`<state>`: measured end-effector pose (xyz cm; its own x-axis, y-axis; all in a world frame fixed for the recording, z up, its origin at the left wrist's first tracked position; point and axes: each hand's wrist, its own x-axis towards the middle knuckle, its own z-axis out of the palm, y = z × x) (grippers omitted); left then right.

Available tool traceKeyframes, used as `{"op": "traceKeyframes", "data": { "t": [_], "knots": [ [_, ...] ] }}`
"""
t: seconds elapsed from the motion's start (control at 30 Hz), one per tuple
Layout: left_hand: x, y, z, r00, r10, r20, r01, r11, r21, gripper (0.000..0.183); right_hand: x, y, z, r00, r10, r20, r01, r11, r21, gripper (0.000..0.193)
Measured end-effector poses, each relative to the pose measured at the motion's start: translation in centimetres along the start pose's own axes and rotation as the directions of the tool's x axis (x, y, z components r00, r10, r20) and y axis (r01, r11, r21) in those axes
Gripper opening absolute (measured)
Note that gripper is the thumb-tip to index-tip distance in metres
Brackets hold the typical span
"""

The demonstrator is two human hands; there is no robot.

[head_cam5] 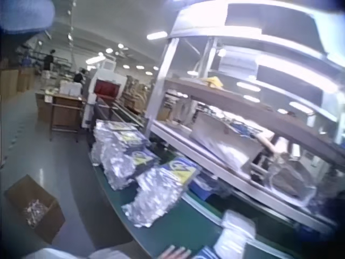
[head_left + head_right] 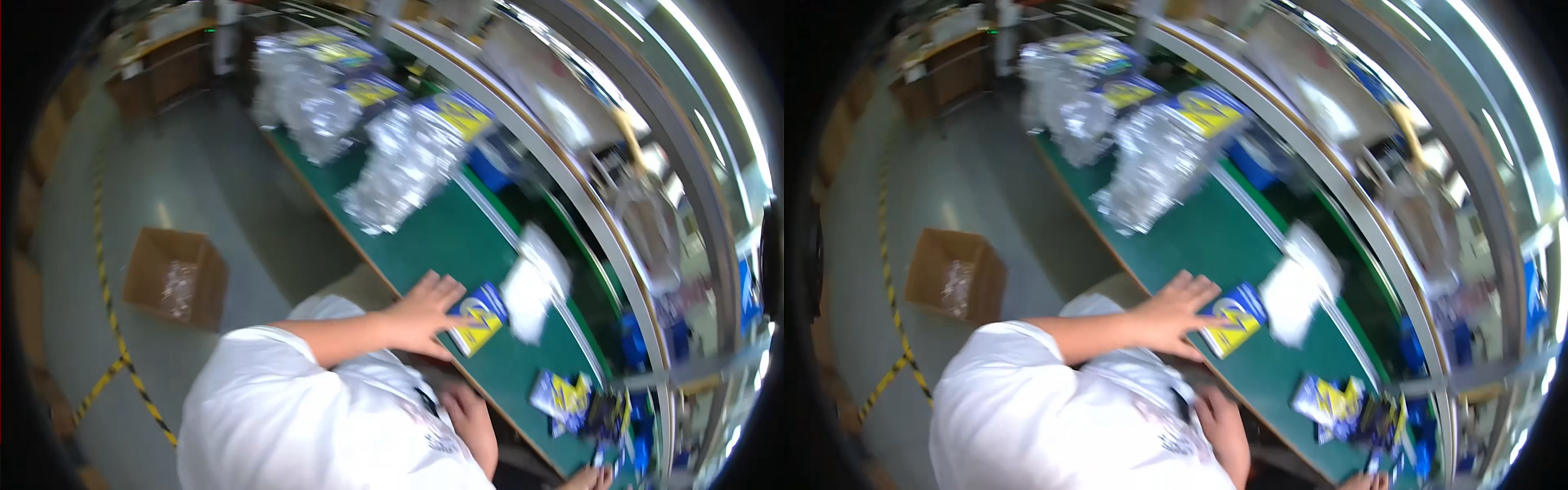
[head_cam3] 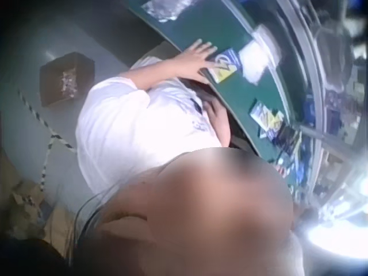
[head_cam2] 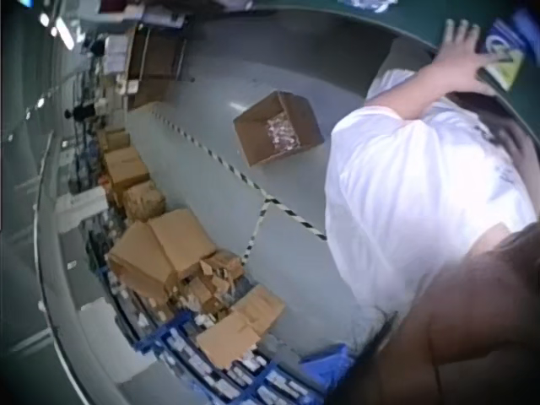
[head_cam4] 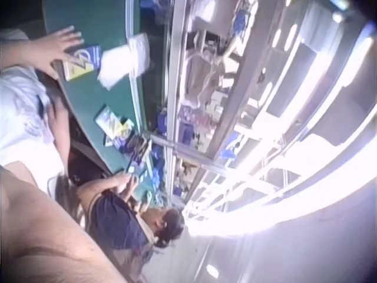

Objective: The person repeatedly picks up small blue and yellow boxes, places them into clear plastic bags, and stacks the packaged items on a green workbench. A coworker is visible across the table performing similar packaging tasks.

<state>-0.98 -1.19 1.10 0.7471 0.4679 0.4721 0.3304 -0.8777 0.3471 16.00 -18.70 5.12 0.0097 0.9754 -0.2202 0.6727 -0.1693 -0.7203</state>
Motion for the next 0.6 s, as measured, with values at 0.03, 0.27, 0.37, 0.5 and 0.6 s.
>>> {"op": "traceKeyframes", "data": {
  "t": [0.03,0.27,0.37,0.5,0.6],
  "knots": [
    [-0.1,-0.1,-0.2,0.999,-0.032,0.013,0.031,0.999,0.030,0.062,1.1,-1.8,0.5,0.982,-0.150,-0.111,0.161,0.983,0.094,0.022],
    [-4.2,2.0,-0.8,0.993,-0.100,0.059,0.104,0.993,-0.055,0.053,2.1,-0.4,3.4,0.984,-0.031,0.173,-0.107,0.679,0.726,0.028],
    [-5.7,2.0,-1.7,0.997,-0.075,0.010,0.076,0.994,-0.073,0.049,2.8,-0.2,3.9,0.988,0.047,0.148,-0.152,0.495,0.856,0.051],
    [-5.5,3.8,-0.5,0.987,-0.019,-0.163,-0.018,0.975,-0.220,0.048,0.6,0.4,2.2,0.996,0.056,0.068,-0.087,0.564,0.821,0.048],
    [-4.1,4.2,-0.5,0.982,0.020,-0.188,-0.080,0.944,-0.321,0.044,0.5,0.1,1.8,0.983,0.121,-0.137,0.014,0.698,0.716,0.037]
  ]
}}
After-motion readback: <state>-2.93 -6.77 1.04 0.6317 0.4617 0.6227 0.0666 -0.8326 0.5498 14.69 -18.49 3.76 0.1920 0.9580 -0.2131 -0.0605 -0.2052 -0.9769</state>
